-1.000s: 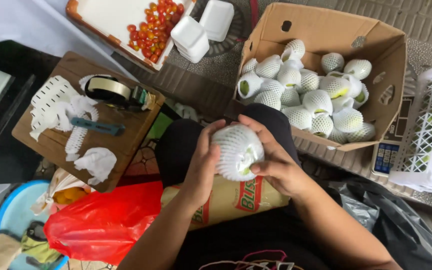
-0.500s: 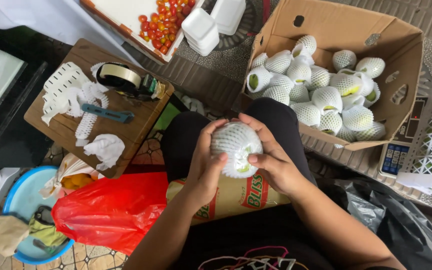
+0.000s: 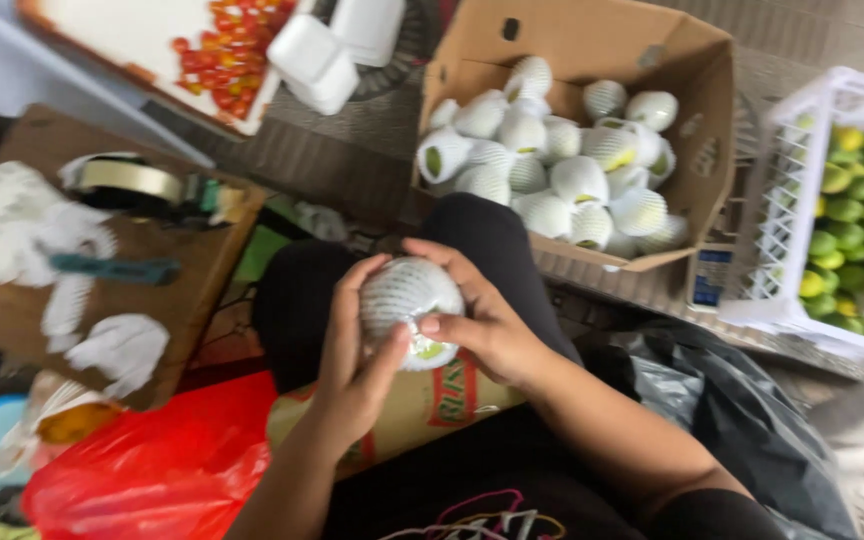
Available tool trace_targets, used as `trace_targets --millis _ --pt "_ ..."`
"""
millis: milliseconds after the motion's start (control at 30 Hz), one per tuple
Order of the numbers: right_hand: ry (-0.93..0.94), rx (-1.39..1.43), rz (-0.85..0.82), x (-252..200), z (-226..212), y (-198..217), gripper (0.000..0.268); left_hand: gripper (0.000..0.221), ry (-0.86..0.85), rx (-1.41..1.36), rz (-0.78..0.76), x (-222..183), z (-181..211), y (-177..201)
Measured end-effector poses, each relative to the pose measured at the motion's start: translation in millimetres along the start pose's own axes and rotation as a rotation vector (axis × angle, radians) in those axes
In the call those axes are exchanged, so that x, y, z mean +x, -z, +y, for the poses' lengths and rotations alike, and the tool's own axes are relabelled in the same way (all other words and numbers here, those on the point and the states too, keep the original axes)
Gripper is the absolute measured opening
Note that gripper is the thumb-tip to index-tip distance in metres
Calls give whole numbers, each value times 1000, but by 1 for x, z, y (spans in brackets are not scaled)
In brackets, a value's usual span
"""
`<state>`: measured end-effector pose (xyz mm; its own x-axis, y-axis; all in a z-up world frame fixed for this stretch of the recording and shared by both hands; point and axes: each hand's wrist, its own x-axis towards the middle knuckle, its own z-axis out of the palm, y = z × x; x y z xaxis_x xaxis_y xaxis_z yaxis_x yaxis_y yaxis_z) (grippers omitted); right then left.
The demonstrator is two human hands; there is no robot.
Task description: Wrapping individual fruits in protective foam nets and packing them into a cardboard box.
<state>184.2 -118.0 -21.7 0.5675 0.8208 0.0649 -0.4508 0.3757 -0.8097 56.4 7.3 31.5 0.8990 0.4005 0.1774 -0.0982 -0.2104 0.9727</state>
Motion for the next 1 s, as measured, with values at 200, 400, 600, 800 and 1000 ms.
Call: trace_targets --millis 200,400,600,800,1000 --pt "-310 245 265 14 -36 40 80 84 250 -135 -107 3 11 -8" --pt "-276 766 57 30 -43 151 63 61 407 131 -137 4 -41 -20" --pt "-38 565 76 44 -48 199 49 63 390 382 -671 28 -42 -25" --pt "-65 268 288 114 -59 271 72 65 393 505 -771 27 -73 -31" --pt "-3 -1460 700 201 40 511 95 73 489 396 -813 49 -59 -28"
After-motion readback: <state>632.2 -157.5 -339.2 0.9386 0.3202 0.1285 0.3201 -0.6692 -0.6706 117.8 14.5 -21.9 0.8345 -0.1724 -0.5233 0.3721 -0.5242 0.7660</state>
